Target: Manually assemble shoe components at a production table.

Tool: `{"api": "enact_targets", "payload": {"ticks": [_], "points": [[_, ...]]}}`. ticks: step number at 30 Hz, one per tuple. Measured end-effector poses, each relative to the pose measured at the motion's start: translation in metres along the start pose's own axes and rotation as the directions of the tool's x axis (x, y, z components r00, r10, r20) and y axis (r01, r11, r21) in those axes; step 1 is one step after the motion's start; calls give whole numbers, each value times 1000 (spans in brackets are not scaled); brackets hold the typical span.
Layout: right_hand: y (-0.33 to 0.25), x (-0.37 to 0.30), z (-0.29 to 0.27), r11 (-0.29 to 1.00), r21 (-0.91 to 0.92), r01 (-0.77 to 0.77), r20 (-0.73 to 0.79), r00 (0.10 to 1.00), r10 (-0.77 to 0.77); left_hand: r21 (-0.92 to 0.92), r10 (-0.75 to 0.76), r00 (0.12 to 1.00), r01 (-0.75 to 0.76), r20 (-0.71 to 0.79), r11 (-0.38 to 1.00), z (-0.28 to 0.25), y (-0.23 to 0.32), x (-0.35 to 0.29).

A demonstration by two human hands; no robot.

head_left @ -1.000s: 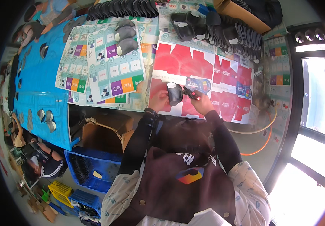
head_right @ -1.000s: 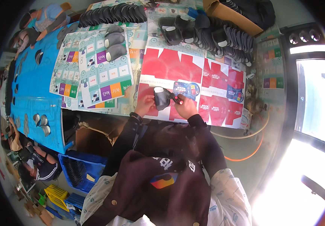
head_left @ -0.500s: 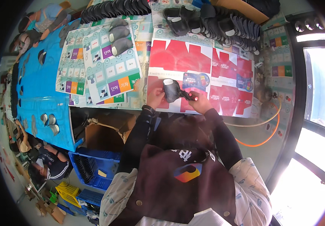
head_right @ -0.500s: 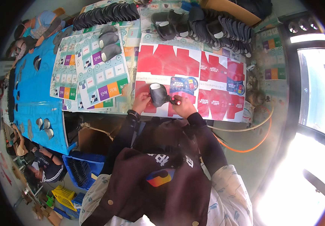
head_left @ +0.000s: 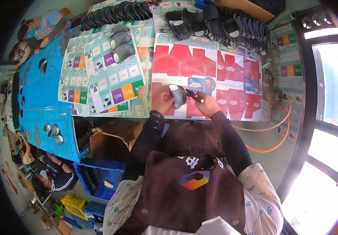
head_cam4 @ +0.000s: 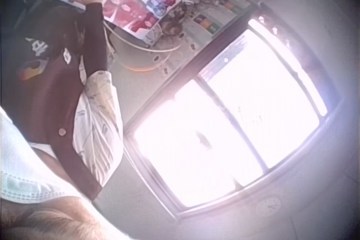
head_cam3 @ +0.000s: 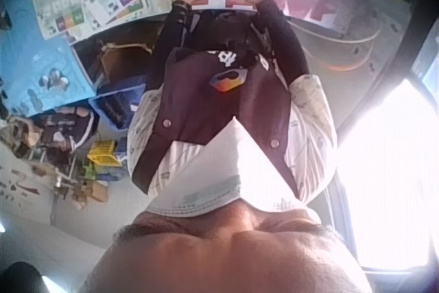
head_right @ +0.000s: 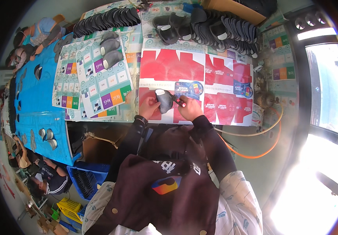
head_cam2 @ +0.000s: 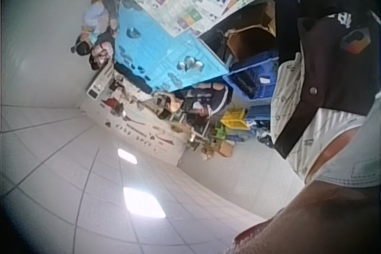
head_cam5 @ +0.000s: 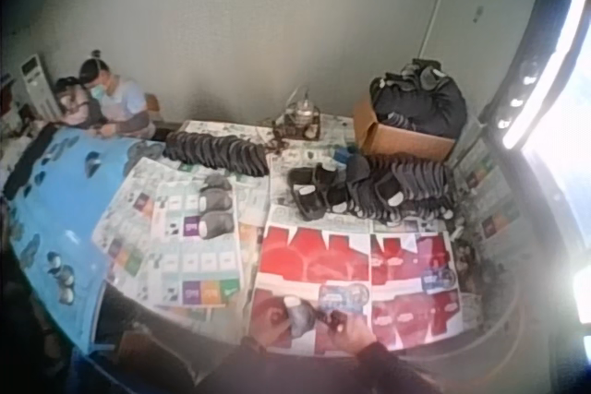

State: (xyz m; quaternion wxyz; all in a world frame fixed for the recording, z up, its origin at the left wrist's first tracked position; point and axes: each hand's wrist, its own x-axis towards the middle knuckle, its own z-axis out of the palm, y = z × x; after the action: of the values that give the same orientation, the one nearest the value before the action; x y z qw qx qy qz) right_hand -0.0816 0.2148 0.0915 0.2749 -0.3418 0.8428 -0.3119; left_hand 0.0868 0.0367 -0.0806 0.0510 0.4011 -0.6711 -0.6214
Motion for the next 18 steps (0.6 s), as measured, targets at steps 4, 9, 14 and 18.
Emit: {"api": "enact_targets", "payload": {"ticks": [4,9,14,18], "points": [[3,-2,4,998,-54,9,-5,1000,-10,40,68,997,-67,-24,997,5,4,1],[10,-12,13,993,-82,-85,147,984,96,115,79,995,-72,-54,991,10,4,5],[-15,-1,9,922,113,-370,376,875,305,316,168,956,-87,-239,945,0,-31,9],[1,13,25,993,90,-81,216,975,60,179,81,983,-50,-166,982,-5,-37,17]]}}
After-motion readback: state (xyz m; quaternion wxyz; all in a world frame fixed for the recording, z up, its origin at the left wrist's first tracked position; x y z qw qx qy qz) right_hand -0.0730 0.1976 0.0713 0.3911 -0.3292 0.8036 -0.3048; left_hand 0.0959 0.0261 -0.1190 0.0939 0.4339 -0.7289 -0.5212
